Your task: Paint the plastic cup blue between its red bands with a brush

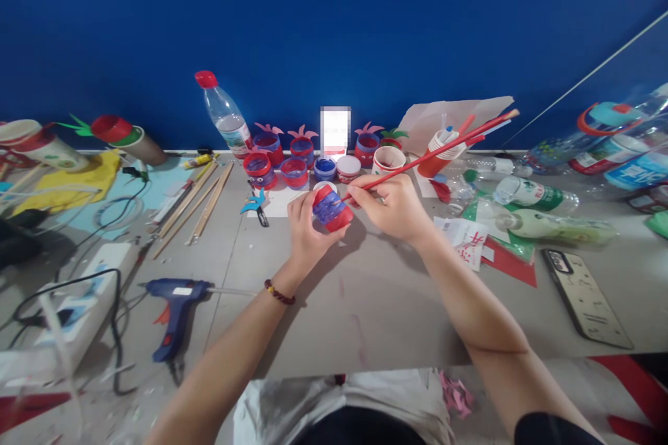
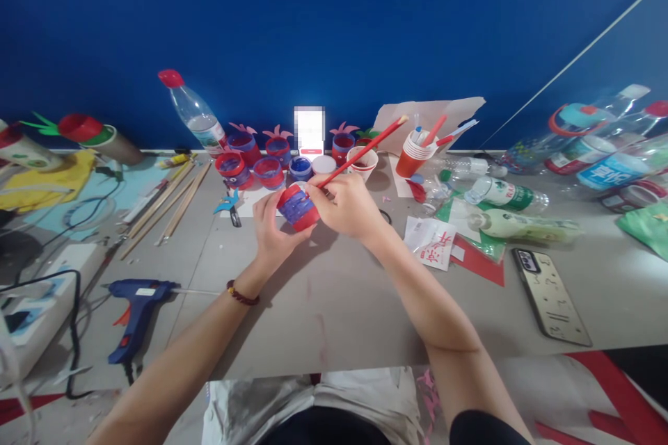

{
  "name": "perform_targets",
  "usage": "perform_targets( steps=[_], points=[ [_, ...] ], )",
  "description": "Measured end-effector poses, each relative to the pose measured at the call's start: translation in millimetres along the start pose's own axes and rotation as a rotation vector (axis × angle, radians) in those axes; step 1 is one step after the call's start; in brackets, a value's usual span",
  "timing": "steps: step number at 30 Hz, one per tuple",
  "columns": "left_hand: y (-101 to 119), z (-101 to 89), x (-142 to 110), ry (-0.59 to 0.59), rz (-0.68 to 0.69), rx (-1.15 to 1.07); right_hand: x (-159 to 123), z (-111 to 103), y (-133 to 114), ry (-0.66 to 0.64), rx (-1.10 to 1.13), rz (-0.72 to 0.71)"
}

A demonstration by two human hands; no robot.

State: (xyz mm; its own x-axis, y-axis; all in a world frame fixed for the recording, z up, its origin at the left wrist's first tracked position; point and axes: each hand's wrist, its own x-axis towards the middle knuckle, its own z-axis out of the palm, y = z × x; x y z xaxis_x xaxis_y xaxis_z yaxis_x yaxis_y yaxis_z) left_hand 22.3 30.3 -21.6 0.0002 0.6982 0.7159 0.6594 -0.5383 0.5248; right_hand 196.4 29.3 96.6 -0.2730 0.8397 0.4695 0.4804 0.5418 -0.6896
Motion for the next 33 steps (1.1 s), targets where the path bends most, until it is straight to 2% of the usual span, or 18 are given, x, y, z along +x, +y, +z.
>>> perform_targets(
  steps=[5,10,14,20,24,29,33],
  points=[
    [-1,1.2,0,0.031,0.069,0.005,-4,5,-10,-0.021,0.039,-0.016],
    [1,0.4,2,0.032,0.069,-0.010,-2,9,-6,-0.005,0.081,0.024],
    [1,0.1,2,0.032,0.058,-0.009,2,7,3,0.069,0.102,0.082],
    [0,-0.7,2,0.014,-0.003,0.005,7,-2,19,0.189,-0.070,0.058],
    [0,-1.2,2,0.018,0.016,0.001,5,4,22,0.135,-0.077,0.038],
    [-2,-0.1,1,0.023,0.043,0.025,0,11,7,0.087,-0.083,-0.020],
    [-3,1.2,1,0.039,0.069,-0.006,-3,11,-2,0.052,0.026,0.011]
  ],
)
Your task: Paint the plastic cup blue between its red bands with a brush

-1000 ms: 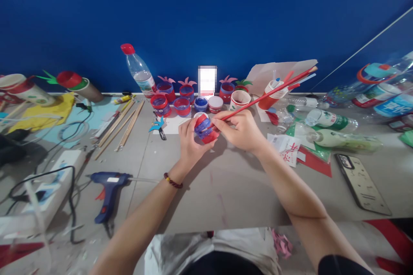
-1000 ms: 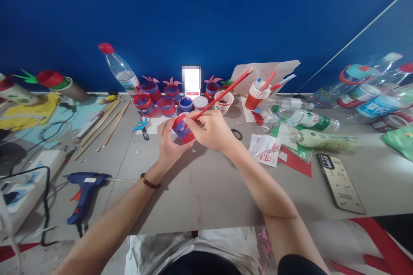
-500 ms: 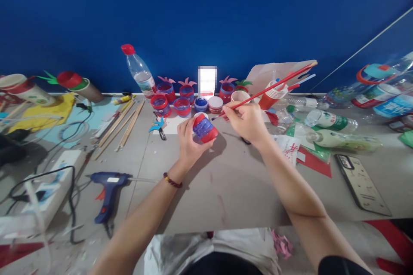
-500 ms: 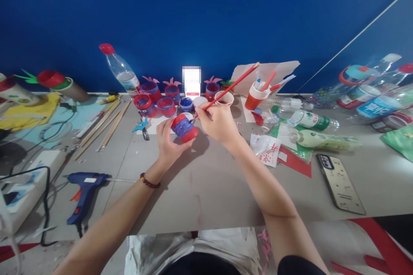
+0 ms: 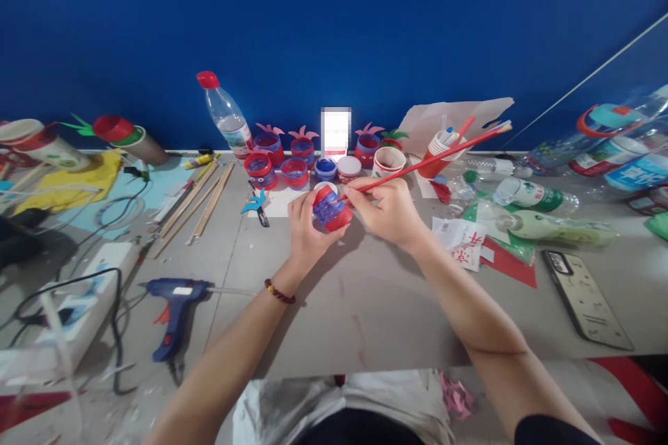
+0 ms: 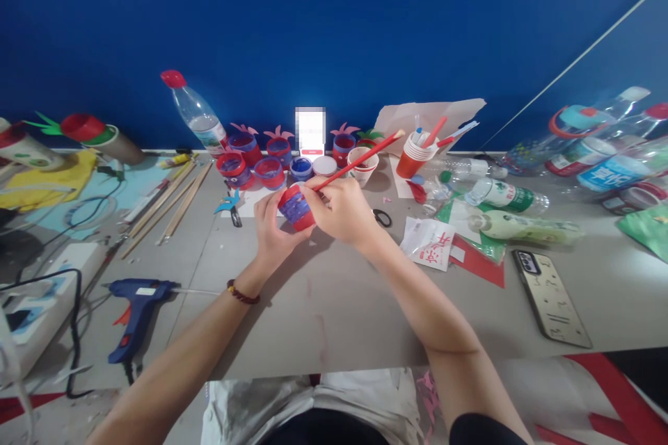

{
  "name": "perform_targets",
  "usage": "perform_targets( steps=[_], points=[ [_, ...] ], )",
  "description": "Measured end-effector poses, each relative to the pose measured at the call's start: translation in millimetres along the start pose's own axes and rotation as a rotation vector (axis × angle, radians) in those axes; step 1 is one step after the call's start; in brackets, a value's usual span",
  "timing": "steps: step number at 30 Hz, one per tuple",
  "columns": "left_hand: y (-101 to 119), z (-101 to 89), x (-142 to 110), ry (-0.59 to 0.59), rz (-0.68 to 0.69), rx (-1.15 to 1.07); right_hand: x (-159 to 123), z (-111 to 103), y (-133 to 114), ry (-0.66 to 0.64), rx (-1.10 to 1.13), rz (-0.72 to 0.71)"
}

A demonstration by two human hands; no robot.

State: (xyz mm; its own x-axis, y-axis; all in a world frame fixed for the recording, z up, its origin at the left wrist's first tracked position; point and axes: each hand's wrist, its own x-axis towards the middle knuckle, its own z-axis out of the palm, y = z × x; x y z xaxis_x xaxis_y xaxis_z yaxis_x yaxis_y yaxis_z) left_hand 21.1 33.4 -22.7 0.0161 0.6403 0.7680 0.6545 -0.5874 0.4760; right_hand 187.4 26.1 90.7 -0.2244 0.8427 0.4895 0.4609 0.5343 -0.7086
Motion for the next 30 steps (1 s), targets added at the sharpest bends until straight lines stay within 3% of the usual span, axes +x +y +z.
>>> perform_targets(
  steps=[5,10,18,21,30],
  points=[
    [0,0.1,-1,-0.024,-0.008,-0.003,0,3,-4,-0.051,0.061,0.029],
    [1,-0.3,-1,-0.048,-0.037,0.018,3,2,-4,-0.012,0.019,-0.014],
    [0,0.4,-2,-0.049,-0.052,0.018,10,-10,17,0.112,-0.100,0.018],
    [1,0.0,-2,-0.043,-0.032,0.006,9,-8,21,0.099,-0.151,-0.020],
    [3,1.4,-1,-0.008,-0.032,-0.020,0,0,3,0.027,-0.028,-0.062]
  ],
)
